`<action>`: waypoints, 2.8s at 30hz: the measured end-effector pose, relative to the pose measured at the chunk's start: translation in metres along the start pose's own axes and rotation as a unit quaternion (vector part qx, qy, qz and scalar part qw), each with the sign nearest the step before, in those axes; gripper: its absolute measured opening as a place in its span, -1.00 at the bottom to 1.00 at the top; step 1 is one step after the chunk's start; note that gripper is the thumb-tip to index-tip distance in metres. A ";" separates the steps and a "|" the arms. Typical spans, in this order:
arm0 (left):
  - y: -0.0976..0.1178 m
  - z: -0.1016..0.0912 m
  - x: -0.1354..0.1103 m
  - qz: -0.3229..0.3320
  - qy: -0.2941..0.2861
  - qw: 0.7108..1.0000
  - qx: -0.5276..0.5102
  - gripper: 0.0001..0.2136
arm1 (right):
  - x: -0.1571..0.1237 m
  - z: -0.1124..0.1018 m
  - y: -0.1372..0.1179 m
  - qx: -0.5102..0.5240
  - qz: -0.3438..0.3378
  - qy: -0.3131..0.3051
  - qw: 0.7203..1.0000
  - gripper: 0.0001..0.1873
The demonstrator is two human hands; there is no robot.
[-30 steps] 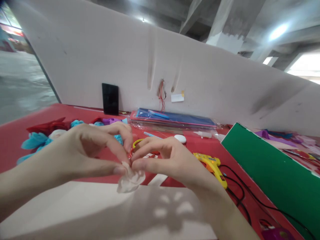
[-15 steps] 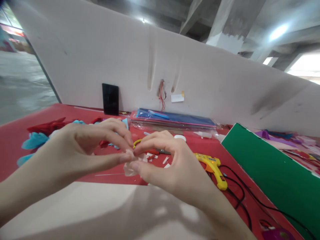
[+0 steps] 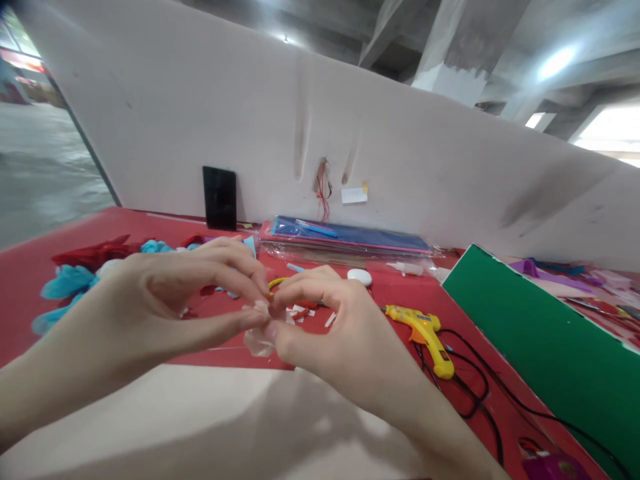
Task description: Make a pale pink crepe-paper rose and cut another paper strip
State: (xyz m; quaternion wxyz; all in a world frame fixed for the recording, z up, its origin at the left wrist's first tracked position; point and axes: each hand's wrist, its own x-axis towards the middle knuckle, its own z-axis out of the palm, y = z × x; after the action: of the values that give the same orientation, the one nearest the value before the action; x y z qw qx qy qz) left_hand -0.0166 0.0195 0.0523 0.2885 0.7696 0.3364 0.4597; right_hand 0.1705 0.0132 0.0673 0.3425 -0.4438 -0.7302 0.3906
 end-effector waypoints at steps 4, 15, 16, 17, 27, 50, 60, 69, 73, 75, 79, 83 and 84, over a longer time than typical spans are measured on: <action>0.000 -0.002 0.001 -0.033 -0.025 0.999 -0.034 -0.95 | 0.000 -0.003 -0.002 0.024 0.024 -0.040 0.999 -0.96; 0.000 -0.010 0.002 -0.051 -0.083 0.991 -0.088 -0.98 | 0.002 -0.008 0.004 0.181 0.071 -0.126 0.973 -0.96; 0.000 -0.010 0.003 -0.050 -0.089 0.990 -0.094 -0.98 | 0.002 -0.008 0.005 0.199 0.069 -0.138 0.968 -0.97; 0.000 -0.010 0.004 -0.052 -0.097 0.989 -0.099 -0.96 | 0.002 -0.008 0.005 0.221 0.069 -0.153 0.961 -0.98; -0.009 -0.016 0.009 -0.058 -0.202 0.961 -0.180 -0.93 | 0.004 -0.004 0.008 0.323 0.111 -0.258 0.904 -0.88; -0.006 -0.006 0.008 -0.114 -0.038 0.962 -0.244 -0.90 | -0.011 0.003 -0.005 -0.159 -0.250 0.178 0.938 -0.89; -0.004 0.003 0.004 -0.167 0.033 0.939 -0.299 -0.90 | -0.012 0.020 -0.005 -0.398 -0.337 0.273 0.808 -0.78; 0.002 0.021 -0.003 -0.223 0.066 0.911 -0.341 -0.86 | -0.009 0.038 0.008 -0.428 -0.333 0.334 0.771 -0.81; -0.001 0.028 -0.005 -0.222 0.065 0.894 -0.383 -0.86 | -0.008 0.042 0.010 -0.414 -0.327 0.347 0.775 -0.80; -0.002 0.029 -0.005 -0.222 0.066 0.885 -0.404 -0.87 | -0.007 0.044 0.011 -0.406 -0.325 0.351 0.779 -0.80; -0.003 0.029 -0.005 -0.230 0.069 0.876 -0.418 -0.86 | -0.007 0.045 0.012 -0.388 -0.331 0.344 0.789 -0.83; -0.002 0.031 -0.006 -0.232 0.071 0.884 -0.400 -0.86 | -0.007 0.043 0.011 -0.376 -0.321 0.350 0.796 -0.83; -0.002 0.032 -0.006 -0.232 0.073 0.885 -0.396 -0.87 | -0.007 0.042 0.011 -0.375 -0.318 0.351 0.797 -0.82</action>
State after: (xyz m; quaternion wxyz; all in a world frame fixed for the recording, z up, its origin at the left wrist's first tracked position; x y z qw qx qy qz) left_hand 0.0092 0.0117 0.0342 0.6426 0.4558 0.3154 0.5290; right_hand 0.1416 -0.0013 0.0372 0.4872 -0.3872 -0.7490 -0.2274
